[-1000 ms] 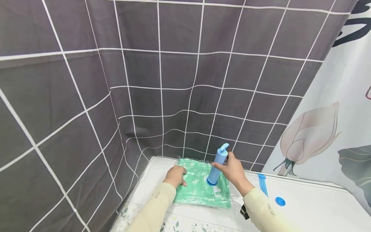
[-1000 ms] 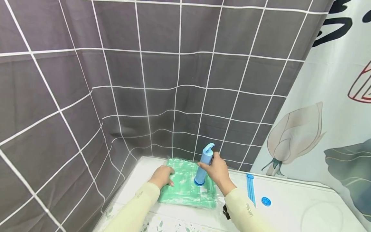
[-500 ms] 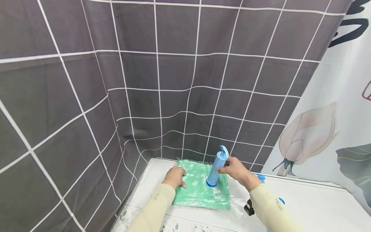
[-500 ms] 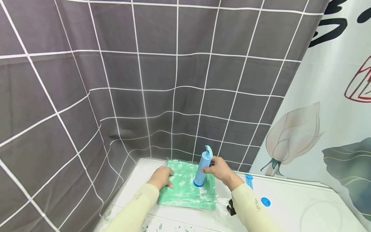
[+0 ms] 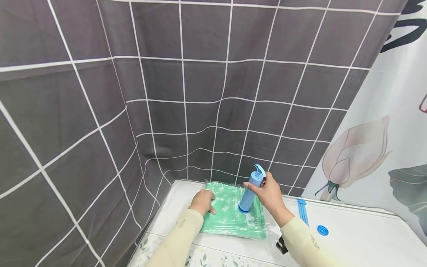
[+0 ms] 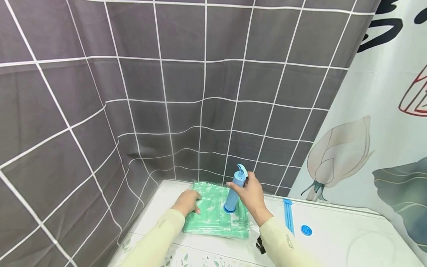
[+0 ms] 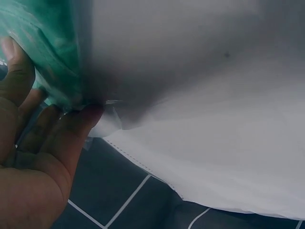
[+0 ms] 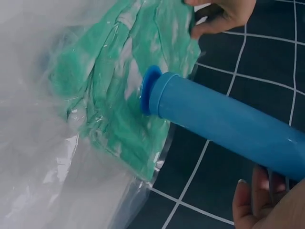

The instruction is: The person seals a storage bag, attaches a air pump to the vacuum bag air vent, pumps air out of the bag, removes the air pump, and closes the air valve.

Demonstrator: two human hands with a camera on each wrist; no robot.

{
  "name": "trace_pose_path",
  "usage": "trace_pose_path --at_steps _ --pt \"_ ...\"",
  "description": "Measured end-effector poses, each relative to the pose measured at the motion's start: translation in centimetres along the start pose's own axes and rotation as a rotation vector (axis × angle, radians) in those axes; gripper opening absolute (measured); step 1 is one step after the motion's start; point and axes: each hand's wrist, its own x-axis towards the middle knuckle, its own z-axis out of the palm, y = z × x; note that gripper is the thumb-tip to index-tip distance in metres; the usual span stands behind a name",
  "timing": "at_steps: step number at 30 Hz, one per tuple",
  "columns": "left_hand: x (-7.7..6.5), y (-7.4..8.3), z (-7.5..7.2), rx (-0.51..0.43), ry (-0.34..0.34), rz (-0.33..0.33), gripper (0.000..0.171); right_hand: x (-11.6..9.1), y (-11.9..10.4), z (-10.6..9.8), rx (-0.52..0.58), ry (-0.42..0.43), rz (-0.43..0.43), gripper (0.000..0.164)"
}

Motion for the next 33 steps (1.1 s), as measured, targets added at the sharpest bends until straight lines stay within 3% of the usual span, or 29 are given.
trace_pose_path --at_steps 3,6,12,13,18,21,23,28,30,33 --pt "-0.2 0.1 0.0 0.003 -0.004 0.004 0.067 0.2 0.3 0.1 -0.049 0.014 -0.023 0.066" --pt "-0.4 0.2 -0.1 0.014 -0.004 0.015 0.067 0.4 0.8 -0.1 -0.046 -0.026 -0.054 0.063" --pt "-0.2 0.0 -0.5 0.013 0.007 0.014 0.069 1.5 1.5 -0.9 0.113 -0.22 -0.126 0.062" --pt "0.3 -0.6 -0.1 0.029 0.015 0.028 0.07 1.6 1.6 -1.0 0.138 -0.251 -0.145 0.059" --pt "0.9 -0.8 0.2 0.026 0.029 0.026 0.071 2.1 1.9 -0.8 0.226 -0.333 -0.174 0.052" --pt "-0.2 0.4 -0.6 -0.046 0.016 -0.022 0.068 2.1 2.0 -0.4 0.266 -0.321 -0.133 0.061" --pt "-0.4 0.4 -0.3 -0.067 0.013 -0.031 0.068 1.8 2.0 0.0 0.253 -0.29 -0.09 0.07" --pt "-0.4 0.2 0.3 -0.063 0.029 -0.042 0.068 1.0 1.4 1.0 0.053 -0.151 -0.027 0.094" --pt "-0.4 0.3 0.4 -0.063 0.036 -0.05 0.068 0.7 1.3 1.5 -0.025 -0.107 -0.025 0.095" --pt "-0.3 0.4 0.3 -0.056 0.035 -0.049 0.069 0.2 1.3 1.9 -0.082 -0.079 -0.017 0.082"
